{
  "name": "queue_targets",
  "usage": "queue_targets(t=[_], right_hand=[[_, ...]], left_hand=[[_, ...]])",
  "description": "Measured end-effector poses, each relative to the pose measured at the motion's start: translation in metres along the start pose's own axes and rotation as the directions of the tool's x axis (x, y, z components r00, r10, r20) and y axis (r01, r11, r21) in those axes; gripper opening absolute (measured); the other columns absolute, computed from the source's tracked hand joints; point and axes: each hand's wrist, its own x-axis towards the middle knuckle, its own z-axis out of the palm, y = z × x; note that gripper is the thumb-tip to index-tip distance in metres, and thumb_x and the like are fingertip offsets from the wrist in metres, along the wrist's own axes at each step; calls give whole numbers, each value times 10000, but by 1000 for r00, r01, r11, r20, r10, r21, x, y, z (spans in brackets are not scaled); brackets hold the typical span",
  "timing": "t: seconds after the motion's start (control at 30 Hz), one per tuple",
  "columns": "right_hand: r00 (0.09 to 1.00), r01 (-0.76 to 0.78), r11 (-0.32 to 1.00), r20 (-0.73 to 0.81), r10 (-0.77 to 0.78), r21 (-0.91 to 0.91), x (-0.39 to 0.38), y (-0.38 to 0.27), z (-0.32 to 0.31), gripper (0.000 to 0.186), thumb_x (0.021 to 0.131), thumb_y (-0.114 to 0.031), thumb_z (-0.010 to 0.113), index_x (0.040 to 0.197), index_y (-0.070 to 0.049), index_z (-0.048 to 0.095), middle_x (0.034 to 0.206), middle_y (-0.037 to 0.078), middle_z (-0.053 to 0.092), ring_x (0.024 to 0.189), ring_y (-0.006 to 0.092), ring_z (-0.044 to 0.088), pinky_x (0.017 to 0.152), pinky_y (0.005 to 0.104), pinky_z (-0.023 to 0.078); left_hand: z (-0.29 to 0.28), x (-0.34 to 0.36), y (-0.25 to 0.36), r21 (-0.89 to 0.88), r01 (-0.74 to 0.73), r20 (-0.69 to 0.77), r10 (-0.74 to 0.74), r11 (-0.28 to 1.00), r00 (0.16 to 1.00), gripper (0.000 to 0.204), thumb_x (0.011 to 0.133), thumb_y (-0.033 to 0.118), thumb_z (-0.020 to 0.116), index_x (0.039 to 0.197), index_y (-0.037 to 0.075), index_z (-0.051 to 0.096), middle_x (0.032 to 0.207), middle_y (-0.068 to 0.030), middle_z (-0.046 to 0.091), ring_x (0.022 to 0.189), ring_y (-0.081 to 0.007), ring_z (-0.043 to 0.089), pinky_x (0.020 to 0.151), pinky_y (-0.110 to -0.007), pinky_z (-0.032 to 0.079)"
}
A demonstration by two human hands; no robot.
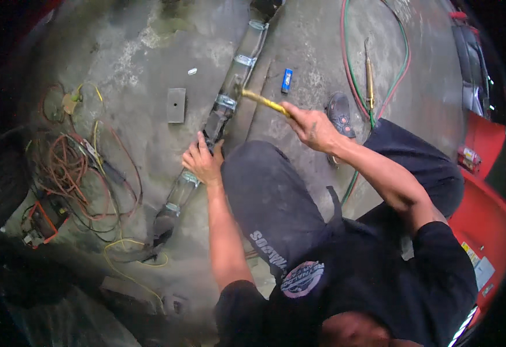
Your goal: The person hammers a metal part on the floor using a hammer. They then use a lighter to ignite a torch and heat sections of the metal part before hammering it again, sometimes holding a metal pipe against the part while hitting it with the hammer.
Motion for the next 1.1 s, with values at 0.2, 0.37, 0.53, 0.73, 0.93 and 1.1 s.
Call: queue_targets(t=[0.2,0.37,0.53,0.73,0.93,1.1], right_hand=[[920,249,928,-366,-138,276,-11,-47,-36,432,937,-80,628,1355,-67,525,990,247,677,837,430,684,699,464,546],[980,74,994,-189,-57,84,-3,10,7,417,970,-168,601,1364,-71,508,950,221,690,826,431,682,666,507,525],[917,182,943,-395,-60,279,-5,-60,-59,342,976,-126,599,1304,-46,549,842,206,660,781,391,681,693,444,523],[895,238,971,-381,-230,-28,-2,28,7,336,963,-120,602,1275,-10,541,839,249,666,756,424,670,657,458,518],[971,-7,982,-233,52,191,-2,-19,-18,367,971,-149,608,1297,-11,513,883,258,658,825,437,671,683,487,513],[973,62,992,-229,-35,113,11,40,24,288,981,-175,587,1227,-42,521,855,262,650,832,450,661,688,514,503]], left_hand=[[-5,-2,-7,12,2,6,-2,1000,1000,668,825,641,689,1306,179,663,1066,-70,618,928,-309,537,824,-457,415],[-2,1,2,-9,-6,-8,6,1000,1000,658,840,629,682,1312,172,657,1068,-74,616,932,-309,537,829,-463,414],[-7,5,-9,0,35,25,-35,999,999,650,848,608,685,1316,158,651,1069,-72,613,959,-310,537,855,-472,412],[-7,11,14,-57,10,9,-10,998,1000,653,838,591,705,1315,150,645,1060,-68,609,1010,-311,530,889,-486,408],[-12,-8,-7,-23,36,69,-34,999,997,657,843,616,682,1309,155,649,1074,-66,609,996,-314,527,889,-486,407],[-8,10,7,-51,18,27,-17,999,1000,662,860,643,653,1311,158,653,1061,-67,606,993,-318,529,881,-487,407]])
